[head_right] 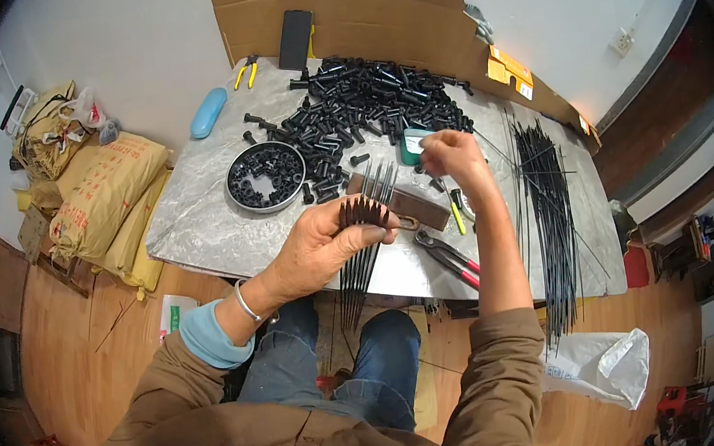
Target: Trimming and bundling long black plastic rods at a workbench using pliers.
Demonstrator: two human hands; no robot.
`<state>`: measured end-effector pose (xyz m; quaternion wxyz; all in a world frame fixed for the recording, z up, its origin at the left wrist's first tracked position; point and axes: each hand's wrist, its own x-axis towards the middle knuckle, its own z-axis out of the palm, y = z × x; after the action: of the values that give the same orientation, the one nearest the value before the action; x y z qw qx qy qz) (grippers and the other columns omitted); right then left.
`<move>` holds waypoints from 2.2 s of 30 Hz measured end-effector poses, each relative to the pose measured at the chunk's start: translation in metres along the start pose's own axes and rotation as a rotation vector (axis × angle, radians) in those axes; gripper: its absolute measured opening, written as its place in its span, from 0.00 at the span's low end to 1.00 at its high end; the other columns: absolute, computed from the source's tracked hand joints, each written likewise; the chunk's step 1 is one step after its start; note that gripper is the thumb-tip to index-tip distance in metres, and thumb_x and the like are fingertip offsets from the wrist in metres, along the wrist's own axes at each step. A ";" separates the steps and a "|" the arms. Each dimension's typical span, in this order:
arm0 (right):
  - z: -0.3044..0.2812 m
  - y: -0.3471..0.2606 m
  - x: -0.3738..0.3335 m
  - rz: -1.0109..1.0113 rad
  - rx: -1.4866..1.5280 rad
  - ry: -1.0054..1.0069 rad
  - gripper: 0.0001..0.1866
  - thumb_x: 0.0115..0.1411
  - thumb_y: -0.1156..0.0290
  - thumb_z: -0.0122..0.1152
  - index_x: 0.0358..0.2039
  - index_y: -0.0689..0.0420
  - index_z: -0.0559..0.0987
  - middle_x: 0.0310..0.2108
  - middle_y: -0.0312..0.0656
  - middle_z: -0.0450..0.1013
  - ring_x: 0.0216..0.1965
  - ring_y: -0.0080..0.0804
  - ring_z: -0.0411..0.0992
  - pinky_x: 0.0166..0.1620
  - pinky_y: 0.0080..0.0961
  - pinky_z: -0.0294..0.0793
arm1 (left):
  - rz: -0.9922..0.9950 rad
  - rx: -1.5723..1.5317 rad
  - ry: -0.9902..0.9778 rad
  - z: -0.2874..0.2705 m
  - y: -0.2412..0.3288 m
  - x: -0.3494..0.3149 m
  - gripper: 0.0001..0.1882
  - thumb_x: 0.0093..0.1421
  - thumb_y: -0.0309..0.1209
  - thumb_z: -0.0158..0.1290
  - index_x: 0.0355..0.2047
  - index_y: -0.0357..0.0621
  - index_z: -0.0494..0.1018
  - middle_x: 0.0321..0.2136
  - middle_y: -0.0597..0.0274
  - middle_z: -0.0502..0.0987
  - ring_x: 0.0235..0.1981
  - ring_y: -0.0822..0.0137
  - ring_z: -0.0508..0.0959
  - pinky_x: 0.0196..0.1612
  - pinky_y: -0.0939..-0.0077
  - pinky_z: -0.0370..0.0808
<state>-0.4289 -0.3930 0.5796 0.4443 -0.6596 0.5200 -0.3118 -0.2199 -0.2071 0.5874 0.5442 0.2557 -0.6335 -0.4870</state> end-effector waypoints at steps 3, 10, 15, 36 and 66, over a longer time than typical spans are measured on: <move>-0.004 0.023 0.037 -0.091 -0.374 0.221 0.14 0.55 0.64 0.60 0.39 0.56 0.81 0.32 0.42 0.79 0.32 0.33 0.76 0.38 0.28 0.74 | 0.037 0.039 0.033 0.003 0.000 0.002 0.10 0.61 0.28 0.52 0.41 0.35 0.74 0.35 0.59 0.78 0.38 0.71 0.78 0.44 0.77 0.74; 0.008 0.051 0.078 -0.077 -1.067 0.207 0.12 0.51 0.62 0.62 0.37 0.48 0.82 0.36 0.44 0.78 0.41 0.43 0.76 0.43 0.37 0.74 | 0.080 0.038 -0.076 0.004 -0.003 0.005 0.10 0.63 0.23 0.48 0.44 0.33 0.71 0.34 0.59 0.77 0.39 0.69 0.78 0.46 0.76 0.74; 0.007 0.057 0.086 -0.176 -1.185 0.225 0.09 0.51 0.62 0.63 0.32 0.49 0.82 0.34 0.43 0.78 0.40 0.43 0.76 0.42 0.38 0.74 | -0.019 -0.098 -0.079 0.006 0.000 0.003 0.12 0.64 0.24 0.47 0.46 0.33 0.71 0.35 0.58 0.79 0.39 0.69 0.79 0.47 0.75 0.75; 0.019 -0.080 -0.164 -1.015 -0.529 0.237 0.03 0.53 0.79 0.61 0.29 0.62 0.77 0.26 0.40 0.70 0.29 0.26 0.70 0.34 0.20 0.69 | -0.046 -0.177 -0.017 0.009 -0.006 -0.001 0.14 0.64 0.25 0.47 0.49 0.33 0.70 0.40 0.55 0.78 0.44 0.64 0.78 0.51 0.70 0.75; 0.017 -0.079 -0.166 -0.842 -0.266 0.155 0.09 0.45 0.80 0.67 0.29 0.58 0.81 0.21 0.39 0.70 0.24 0.32 0.70 0.26 0.26 0.68 | -0.143 -0.117 -0.142 0.013 0.008 0.006 0.13 0.64 0.25 0.48 0.48 0.36 0.73 0.40 0.58 0.79 0.45 0.69 0.78 0.53 0.73 0.73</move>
<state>-0.4262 -0.2234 0.6532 0.1497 -0.8399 0.2736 -0.4441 -0.2321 -0.2050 0.5978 0.4759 0.2328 -0.6209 -0.5777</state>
